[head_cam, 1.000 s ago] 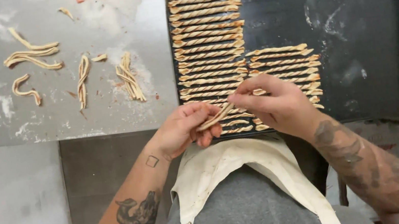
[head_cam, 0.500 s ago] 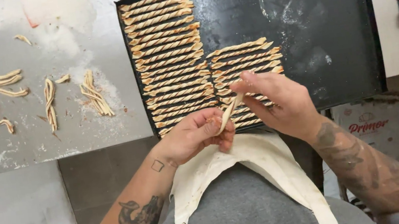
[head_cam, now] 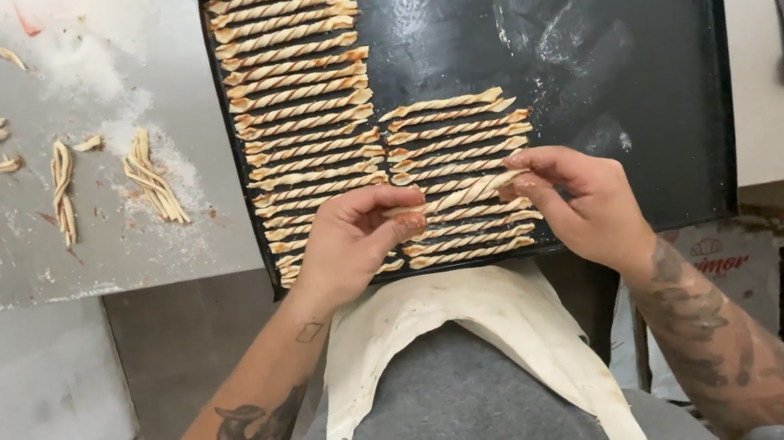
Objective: Twisting strips of dough into spiral shapes and arranging them in rows on a baking tray
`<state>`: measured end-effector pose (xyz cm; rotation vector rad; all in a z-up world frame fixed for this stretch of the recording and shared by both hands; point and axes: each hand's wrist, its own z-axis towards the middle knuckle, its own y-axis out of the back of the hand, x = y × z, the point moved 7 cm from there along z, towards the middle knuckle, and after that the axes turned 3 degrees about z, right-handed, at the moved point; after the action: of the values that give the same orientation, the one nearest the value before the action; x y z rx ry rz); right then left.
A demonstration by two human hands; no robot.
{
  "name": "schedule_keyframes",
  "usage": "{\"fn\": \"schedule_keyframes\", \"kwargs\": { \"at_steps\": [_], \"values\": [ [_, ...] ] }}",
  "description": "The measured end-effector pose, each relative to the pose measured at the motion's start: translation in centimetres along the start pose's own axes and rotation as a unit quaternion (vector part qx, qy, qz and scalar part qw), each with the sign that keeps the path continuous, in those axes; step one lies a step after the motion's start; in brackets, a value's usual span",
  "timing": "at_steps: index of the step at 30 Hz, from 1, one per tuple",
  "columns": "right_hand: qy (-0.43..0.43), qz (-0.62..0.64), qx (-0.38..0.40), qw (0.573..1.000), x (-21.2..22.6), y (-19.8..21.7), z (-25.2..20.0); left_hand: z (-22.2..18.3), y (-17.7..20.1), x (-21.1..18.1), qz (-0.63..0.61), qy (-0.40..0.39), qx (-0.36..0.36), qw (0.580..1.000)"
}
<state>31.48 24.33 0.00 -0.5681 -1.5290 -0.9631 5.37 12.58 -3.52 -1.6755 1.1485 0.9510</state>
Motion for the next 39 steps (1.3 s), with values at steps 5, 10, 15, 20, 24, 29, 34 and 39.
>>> {"fn": "schedule_keyframes", "kwargs": {
  "at_steps": [5, 10, 15, 20, 24, 29, 34, 39],
  "values": [
    [0.024, -0.207, 0.016, 0.978, -3.5, 1.1, 1.2, 0.7, -1.2, 1.6, 0.032, 0.062, -0.001, 0.998],
    [-0.002, 0.222, 0.06, 0.973, -4.2, -1.0, 1.4, 1.1, -2.4, 3.8, -0.021, 0.149, -0.02, 0.988],
    [0.079, 0.366, 0.033, 0.927, -4.2, -0.5, 2.1, 0.9, -4.7, 6.5, -0.19, 0.245, 0.015, 0.95],
    [0.182, -0.094, 0.01, 0.979, -4.8, 2.2, 5.8, 4.7, -3.3, 4.9, -0.165, 0.206, -0.018, 0.964],
    [0.217, -0.21, 0.018, 0.953, -5.2, 2.2, 10.0, 9.9, 0.3, 4.5, -0.015, 0.073, -0.067, 0.995],
    [-0.074, -0.028, 0.079, 0.994, -14.4, 0.6, 13.9, 16.8, 4.7, 6.2, 0.339, 0.002, -0.103, 0.935],
    [-0.154, -0.159, 0.105, 0.97, -16.0, 0.7, 15.7, 20.3, 4.3, 5.3, 0.532, -0.015, -0.058, 0.844],
    [-0.038, -0.27, 0.122, 0.954, -16.7, 0.7, 16.9, 21.8, 3.2, 5.6, 0.649, -0.024, -0.031, 0.76]
  ]
}}
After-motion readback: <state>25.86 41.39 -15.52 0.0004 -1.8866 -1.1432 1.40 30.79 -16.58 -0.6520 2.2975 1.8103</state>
